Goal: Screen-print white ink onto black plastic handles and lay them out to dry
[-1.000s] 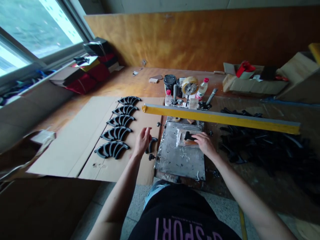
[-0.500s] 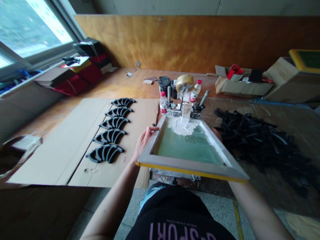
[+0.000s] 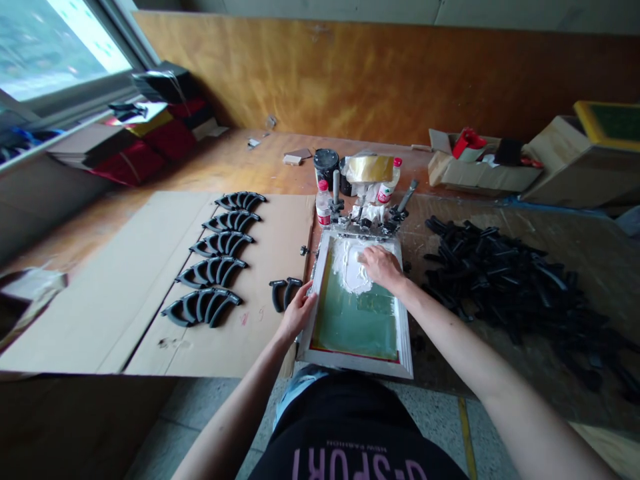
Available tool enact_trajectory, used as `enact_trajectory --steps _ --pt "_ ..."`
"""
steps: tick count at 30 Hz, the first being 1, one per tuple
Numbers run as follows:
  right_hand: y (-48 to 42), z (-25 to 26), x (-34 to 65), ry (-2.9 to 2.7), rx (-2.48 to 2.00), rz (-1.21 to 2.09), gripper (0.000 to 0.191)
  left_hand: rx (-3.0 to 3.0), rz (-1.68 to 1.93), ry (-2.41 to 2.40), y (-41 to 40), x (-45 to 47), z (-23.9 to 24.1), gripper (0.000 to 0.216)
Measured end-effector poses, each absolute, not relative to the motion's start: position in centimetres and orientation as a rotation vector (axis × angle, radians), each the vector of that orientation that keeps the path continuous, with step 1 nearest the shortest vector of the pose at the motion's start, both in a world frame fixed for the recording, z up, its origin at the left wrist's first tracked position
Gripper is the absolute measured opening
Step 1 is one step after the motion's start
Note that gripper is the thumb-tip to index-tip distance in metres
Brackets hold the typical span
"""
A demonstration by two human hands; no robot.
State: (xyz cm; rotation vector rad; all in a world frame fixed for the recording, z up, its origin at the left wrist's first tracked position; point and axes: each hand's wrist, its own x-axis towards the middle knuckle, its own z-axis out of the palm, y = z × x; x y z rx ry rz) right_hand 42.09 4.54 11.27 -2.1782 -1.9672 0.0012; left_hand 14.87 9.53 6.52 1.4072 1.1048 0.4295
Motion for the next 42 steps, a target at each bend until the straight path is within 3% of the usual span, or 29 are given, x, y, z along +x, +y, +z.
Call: enact_trajectory --steps 7,10,15,20,26,32,36,39,42 --pt "0.0 13.0 41.3 -2.4 -1.662 0.163 0.02 1.377 0.449 1.106 9.1 14.9 6.7 0.067" --pt "1.1 13.4 42.0 -2.272 -1.727 0.198 0.015 1.393 0.441 1.11 9.2 14.9 6.8 0.067" --pt "0.3 11.3 40.9 -2.189 -1.729 -0.055 0.021 1.327 0.436 1.076 9.4 14.9 6.9 0.073" --pt "0.8 12.2 41.3 -2.117 -1.729 0.079 0.011 1.293 0.427 1.082 9.4 14.9 7.4 0.074" --pt "6.0 15.4 46.6 -1.654 -2.078 0.026 0.059 1.376 0.483 1.045 9.8 14.6 12.7 0.067" --pt "1.6 13.8 52.4 -1.156 -2.301 -0.072 0.027 1.205 0.711 0.861 11.5 17.4 19.0 0.06" --pt "-0.8 9.7 49.0 -1.395 -2.23 0.04 0.023 1.152 0.928 0.713 13.2 20.5 21.2 0.051" --pt "-1.0 7.8 45.1 -1.679 -2.129 0.094 0.033 1.033 0.974 0.734 12.9 21.9 20.6 0.051" --pt "-1.0 8.2 41.2 -1.701 -2.148 0.051 0.018 0.916 0.743 0.826 10.2 21.9 17.5 0.054"
